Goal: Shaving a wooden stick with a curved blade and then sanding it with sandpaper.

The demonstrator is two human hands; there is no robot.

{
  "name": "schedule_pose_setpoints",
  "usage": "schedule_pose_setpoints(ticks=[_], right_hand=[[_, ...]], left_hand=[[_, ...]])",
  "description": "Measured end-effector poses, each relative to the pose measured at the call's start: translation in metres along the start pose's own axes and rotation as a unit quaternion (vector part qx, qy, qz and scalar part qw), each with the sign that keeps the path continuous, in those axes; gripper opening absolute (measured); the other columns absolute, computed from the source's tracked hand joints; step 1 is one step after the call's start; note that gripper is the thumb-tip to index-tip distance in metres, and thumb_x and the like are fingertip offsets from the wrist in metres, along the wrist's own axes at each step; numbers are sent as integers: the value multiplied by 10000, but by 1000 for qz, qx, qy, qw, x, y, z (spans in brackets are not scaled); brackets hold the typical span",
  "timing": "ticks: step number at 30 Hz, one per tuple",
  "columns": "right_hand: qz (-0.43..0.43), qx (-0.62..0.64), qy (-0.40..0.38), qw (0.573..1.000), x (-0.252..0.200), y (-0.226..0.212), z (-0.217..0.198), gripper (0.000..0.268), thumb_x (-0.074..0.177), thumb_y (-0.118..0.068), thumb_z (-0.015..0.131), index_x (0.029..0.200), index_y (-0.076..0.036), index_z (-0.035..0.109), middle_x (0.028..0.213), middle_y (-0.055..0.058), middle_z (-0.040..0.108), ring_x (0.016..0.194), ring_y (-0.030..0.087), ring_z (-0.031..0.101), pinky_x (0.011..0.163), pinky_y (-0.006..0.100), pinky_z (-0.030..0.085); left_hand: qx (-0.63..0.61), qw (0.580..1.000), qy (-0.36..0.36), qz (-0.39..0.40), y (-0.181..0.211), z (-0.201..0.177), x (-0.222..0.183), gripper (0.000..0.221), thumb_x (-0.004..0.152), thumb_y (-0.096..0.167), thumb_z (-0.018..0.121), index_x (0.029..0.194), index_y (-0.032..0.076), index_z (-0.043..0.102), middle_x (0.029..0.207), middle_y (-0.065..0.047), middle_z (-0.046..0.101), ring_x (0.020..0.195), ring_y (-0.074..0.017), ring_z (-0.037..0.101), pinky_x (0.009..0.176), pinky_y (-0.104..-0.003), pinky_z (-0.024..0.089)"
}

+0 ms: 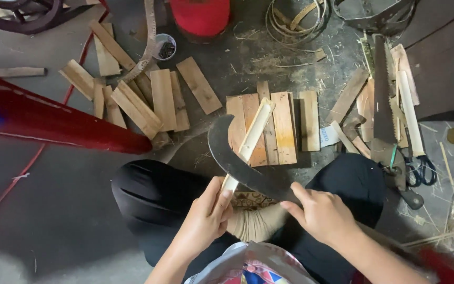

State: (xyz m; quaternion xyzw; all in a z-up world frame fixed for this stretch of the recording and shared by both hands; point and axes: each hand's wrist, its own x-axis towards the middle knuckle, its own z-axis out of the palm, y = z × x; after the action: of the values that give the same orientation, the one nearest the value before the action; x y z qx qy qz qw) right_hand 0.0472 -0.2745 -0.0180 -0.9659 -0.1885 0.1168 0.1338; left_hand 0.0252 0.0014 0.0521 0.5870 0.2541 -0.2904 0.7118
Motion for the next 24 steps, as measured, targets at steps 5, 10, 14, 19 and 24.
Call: schedule_pose_setpoints(ticks=[5,10,14,19,24], right_hand=[[-24,-1,-36,999,-3,3,0,476,885,-490,668,1174,-125,570,655,64,715,600,328,733,539,454,552],[-51,-6,-37,998,-2,9,4,471,886,-503,660,1157,-130,560,676,63,716,577,320,722,520,458,548],[-104,-76,-8,992,33,42,7,629,922,-732,416,1075,-133,530,635,90,684,506,295,703,502,450,610],[320,183,93,925,82,111,-43,796,1152,-542,213,1177,118,658,852,294,687,530,403,625,493,496,511],[203,31,114,972,42,78,-40,393,1152,-288,426,1136,10,682,853,287,710,708,481,676,676,541,545]], left_hand=[[-17,1000,-1,4,-1,-9,-1,190,1118,209,460,1114,64,582,619,-12,349,507,-104,252,432,-268,224],[57,997,-25,40,3,-11,-9,316,1079,185,459,1351,127,609,567,3,372,496,-108,273,441,-277,259],[106,993,-21,49,-4,-12,-9,306,1080,180,449,1343,140,600,568,-5,409,487,-112,311,430,-285,292],[12,999,30,-40,-33,-27,-7,196,1103,192,467,1147,82,623,612,-42,426,469,-111,297,407,-268,223],[-2,999,19,26,-11,-19,10,309,1084,224,434,1301,66,588,627,-47,441,425,-109,322,360,-253,256]])
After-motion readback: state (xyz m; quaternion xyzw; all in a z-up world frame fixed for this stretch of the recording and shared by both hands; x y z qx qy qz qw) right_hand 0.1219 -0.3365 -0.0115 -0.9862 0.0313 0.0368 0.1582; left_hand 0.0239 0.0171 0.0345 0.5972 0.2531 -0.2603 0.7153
